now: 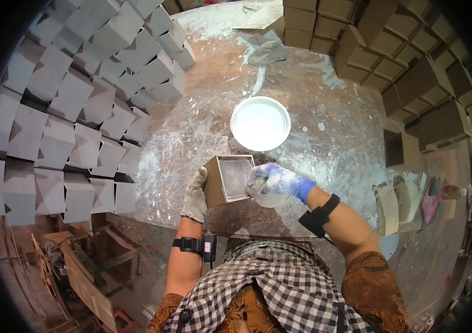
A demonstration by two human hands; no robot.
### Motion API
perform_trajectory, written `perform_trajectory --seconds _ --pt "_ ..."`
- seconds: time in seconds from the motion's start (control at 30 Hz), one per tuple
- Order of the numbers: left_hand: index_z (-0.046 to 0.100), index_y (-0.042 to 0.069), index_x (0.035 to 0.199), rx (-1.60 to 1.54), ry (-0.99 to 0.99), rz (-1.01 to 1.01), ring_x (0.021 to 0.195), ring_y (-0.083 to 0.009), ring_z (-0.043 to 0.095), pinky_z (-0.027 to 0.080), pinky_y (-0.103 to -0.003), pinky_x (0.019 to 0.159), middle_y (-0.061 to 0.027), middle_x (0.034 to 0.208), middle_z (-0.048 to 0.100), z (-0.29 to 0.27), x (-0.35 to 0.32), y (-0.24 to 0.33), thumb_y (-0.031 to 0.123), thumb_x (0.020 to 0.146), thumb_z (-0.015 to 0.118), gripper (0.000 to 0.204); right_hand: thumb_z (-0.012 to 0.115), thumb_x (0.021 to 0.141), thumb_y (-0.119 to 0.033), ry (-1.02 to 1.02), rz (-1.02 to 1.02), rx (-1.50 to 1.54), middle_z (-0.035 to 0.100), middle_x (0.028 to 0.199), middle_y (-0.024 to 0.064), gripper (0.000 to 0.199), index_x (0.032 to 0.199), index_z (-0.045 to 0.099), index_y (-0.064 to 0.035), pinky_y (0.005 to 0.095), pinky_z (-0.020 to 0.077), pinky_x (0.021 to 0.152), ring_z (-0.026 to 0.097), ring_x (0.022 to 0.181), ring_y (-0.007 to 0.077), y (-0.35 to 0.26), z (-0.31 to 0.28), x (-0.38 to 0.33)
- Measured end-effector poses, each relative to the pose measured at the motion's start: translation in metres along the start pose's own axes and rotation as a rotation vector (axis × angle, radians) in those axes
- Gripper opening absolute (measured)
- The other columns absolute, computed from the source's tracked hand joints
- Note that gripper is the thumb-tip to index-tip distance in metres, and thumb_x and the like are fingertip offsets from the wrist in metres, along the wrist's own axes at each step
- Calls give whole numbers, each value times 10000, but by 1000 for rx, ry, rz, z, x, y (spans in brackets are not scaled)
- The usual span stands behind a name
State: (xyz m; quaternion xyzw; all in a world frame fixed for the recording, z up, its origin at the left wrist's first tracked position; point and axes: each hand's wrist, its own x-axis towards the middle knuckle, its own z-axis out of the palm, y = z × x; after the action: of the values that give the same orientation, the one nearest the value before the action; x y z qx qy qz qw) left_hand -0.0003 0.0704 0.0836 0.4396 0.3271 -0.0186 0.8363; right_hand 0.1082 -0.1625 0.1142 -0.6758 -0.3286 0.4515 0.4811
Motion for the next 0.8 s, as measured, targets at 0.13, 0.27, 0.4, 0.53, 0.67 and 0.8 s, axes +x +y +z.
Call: perform_trajectory --seconds 0.13,0.27,0.4,0.53,0.67,0.8 --pt "556 -1 1013 -21 19 -29 805 -184 592 546 -297 656 -92 916 582 6 -6 9 425 719 687 534 665 644 -59 536 140 322 596 971 48 376 1014 592 -60 282 445 829 557 908 185 22 0 -13" --pt "548 3 1016 38 -14 -14 811 -170 594 543 -276 658 -91 927 583 9 -10 19 417 752 661 503 577 788 -112 519 -72 1574 554 1080 162 442 1183 445 39 376 477 879 561 973 261 22 -9 -41" --pt "533 7 1038 36 -104 -34 826 -139 589 530 -248 653 -73 945 585 23 -15 18 366 826 588 421 524 821 -99 700 -233 1590 508 1143 198 464 1231 378 62 404 483 869 544 1017 302 20 -6 -60" --pt "518 20 1089 -154 -116 -123 827 -116 589 521 -261 632 -56 985 592 40 -18 12 273 894 495 320 539 774 13 791 -95 1350 523 1117 166 470 1221 396 9 405 484 865 554 1001 288 38 6 -71" --pt "505 65 1151 392 -420 234 869 -144 587 510 -286 652 -53 1049 585 -40 42 -79 218 881 472 312 561 725 98 817 -6 1228 517 1113 145 537 1224 395 -13 381 504 815 576 943 247 43 14 -73" --pt "483 118 1204 1759 -669 619 1008 -183 544 464 -310 794 -43 1141 552 -86 89 -105 213 865 454 353 660 627 65 951 -98 358 517 1128 89 634 1205 416 -27 290 453 855 526 1010 205 18 18 -65"
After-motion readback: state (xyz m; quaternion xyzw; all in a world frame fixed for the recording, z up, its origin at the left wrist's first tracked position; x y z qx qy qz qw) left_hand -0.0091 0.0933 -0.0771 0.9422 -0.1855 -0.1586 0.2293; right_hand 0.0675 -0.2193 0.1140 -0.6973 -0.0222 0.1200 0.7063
